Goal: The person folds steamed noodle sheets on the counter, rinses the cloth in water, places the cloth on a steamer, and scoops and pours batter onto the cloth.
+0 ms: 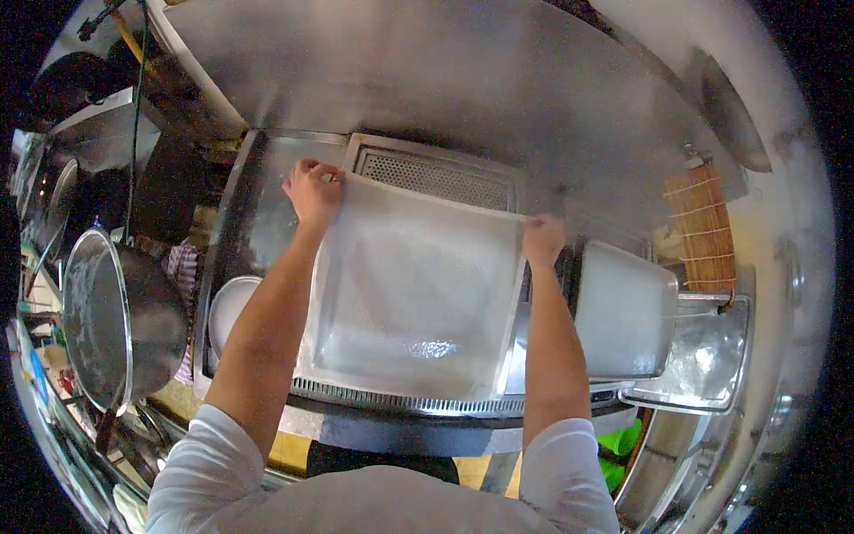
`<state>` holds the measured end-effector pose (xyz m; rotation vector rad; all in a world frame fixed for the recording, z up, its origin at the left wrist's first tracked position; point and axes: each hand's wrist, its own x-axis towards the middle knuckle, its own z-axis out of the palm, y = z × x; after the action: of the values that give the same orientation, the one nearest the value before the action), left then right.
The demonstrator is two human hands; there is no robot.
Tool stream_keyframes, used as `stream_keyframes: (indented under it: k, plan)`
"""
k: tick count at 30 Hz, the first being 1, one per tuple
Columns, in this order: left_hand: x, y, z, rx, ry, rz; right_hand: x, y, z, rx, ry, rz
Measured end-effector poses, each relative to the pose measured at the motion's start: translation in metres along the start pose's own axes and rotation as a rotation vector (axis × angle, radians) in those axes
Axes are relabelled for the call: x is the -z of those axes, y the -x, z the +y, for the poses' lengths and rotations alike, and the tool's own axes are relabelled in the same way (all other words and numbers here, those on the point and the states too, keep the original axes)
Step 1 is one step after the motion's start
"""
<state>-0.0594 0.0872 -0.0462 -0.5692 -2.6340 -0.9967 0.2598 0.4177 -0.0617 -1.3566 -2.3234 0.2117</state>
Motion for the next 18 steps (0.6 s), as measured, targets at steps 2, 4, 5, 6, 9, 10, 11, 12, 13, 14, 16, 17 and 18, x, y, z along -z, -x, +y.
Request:
stream_keyframes:
  k: [2,4,5,6,9,10,11,12,13,14,16,17,18]
  plan:
    - [-0.004,-0.004,0.003,0.086,-0.017,-0.106,-0.001,-0.002,-0.001,0.054,0.023,0.051]
    - [-0.005,-0.002,-0.002,0.071,0.085,-0.065,0.007,0.004,-0.01,0.226,0.099,0.237]
    - [-0.005,-0.002,-0.004,0.065,0.138,-0.043,0.009,0.006,-0.018,0.251,0.072,0.192]
    - [-0.002,-0.002,-0.003,0.073,0.157,-0.047,0.01,0.009,-0.024,0.274,0.044,0.147]
    - [0.009,0.0,-0.003,0.092,0.197,-0.055,0.012,0.022,-0.048,0.006,-0.217,-0.381]
    - [0.012,0.001,-0.003,0.096,0.199,-0.054,0.03,0.03,-0.072,-0.174,-0.288,-0.539]
    - [0.014,0.0,-0.005,0.101,0.201,-0.05,0.042,0.035,-0.088,-0.354,-0.359,-0.695]
    - [0.012,-0.001,-0.009,0.071,0.238,-0.05,0.045,0.037,-0.094,-0.36,-0.346,-0.677]
    - [0.011,-0.001,-0.015,0.042,0.271,-0.046,0.046,0.04,-0.101,-0.363,-0.334,-0.662]
    - [0.01,-0.001,-0.023,0.014,0.301,-0.046,0.043,0.046,-0.107,-0.369,-0.322,-0.651]
    - [0.017,0.0,-0.029,-0.089,0.275,-0.114,0.025,0.065,-0.115,-0.279,-0.43,-0.683]
    - [0.02,0.0,-0.029,-0.142,0.262,-0.149,0.034,0.077,-0.147,-0.371,-0.533,-0.731]
    - [0.024,0.001,-0.026,-0.18,0.175,-0.182,0.036,0.087,-0.173,-0.377,-0.657,-0.774]
